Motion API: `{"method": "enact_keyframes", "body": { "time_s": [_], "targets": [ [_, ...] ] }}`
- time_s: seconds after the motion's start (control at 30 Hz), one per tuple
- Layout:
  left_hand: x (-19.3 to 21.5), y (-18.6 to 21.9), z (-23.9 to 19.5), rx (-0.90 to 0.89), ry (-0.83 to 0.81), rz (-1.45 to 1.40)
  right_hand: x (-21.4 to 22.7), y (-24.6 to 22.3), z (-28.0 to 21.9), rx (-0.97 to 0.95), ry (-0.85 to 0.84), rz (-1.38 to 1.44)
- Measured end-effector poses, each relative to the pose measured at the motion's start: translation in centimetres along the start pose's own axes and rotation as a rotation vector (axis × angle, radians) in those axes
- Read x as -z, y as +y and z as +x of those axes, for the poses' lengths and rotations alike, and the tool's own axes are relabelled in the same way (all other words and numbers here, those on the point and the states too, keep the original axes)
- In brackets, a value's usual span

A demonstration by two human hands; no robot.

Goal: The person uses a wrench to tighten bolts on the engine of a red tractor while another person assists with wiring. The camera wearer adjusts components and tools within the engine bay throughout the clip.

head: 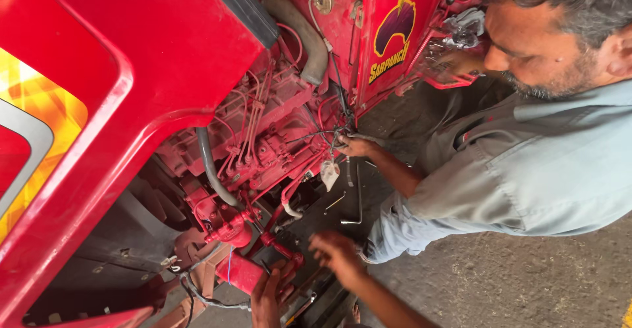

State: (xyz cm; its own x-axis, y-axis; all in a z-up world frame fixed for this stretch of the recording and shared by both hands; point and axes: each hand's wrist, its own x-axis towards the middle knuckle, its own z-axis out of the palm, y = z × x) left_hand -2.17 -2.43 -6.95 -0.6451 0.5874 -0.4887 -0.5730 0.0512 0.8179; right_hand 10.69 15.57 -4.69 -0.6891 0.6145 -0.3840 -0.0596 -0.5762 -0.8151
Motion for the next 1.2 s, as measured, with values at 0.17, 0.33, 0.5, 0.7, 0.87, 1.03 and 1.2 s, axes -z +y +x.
{"method": "enact_keyframes", "body": {
  "time_s": [0.17, 0.33, 0.5, 0.7, 0.87, 1.03, 1.2],
  "targets": [
    [3.3, -5.1, 2.7, -0.061, 0.017, -0.138, -5.1, 2.6, -3.9, -0.006, -0.274, -0.158],
    [5.9, -7.0, 4.9, -0.217, -0.031, -0.055, -6.9, 4.2, -4.8, -0.01, -0.396, -0.261],
    [7.1, -6.7, 5.0, -0.099, -0.243, -0.112, -6.6, 4.2, -5.2, -0.028, -0.394, -0.504],
    [6.8, -7.0, 4.2, 0.041, -0.089, -0.393, -7.3, 5.2, -5.4, 0.287, -0.477, -0.433],
    [5.2, -5.7, 1.5, -0.304, -0.003, -0.14, -8.2, 5.3, -6.0, 0.182, -0.485, -0.213],
    [2.2, -1.1, -2.7, -0.238, 0.003, -0.033, -7.0, 2.5, -6.4, 0.099, -0.468, -0.358],
    [-0.2, 2.8, -5.8, -0.179, -0.028, -0.147, -6.0, 1.1, -5.8, 0.109, -0.394, -0.303]
  ]
}}
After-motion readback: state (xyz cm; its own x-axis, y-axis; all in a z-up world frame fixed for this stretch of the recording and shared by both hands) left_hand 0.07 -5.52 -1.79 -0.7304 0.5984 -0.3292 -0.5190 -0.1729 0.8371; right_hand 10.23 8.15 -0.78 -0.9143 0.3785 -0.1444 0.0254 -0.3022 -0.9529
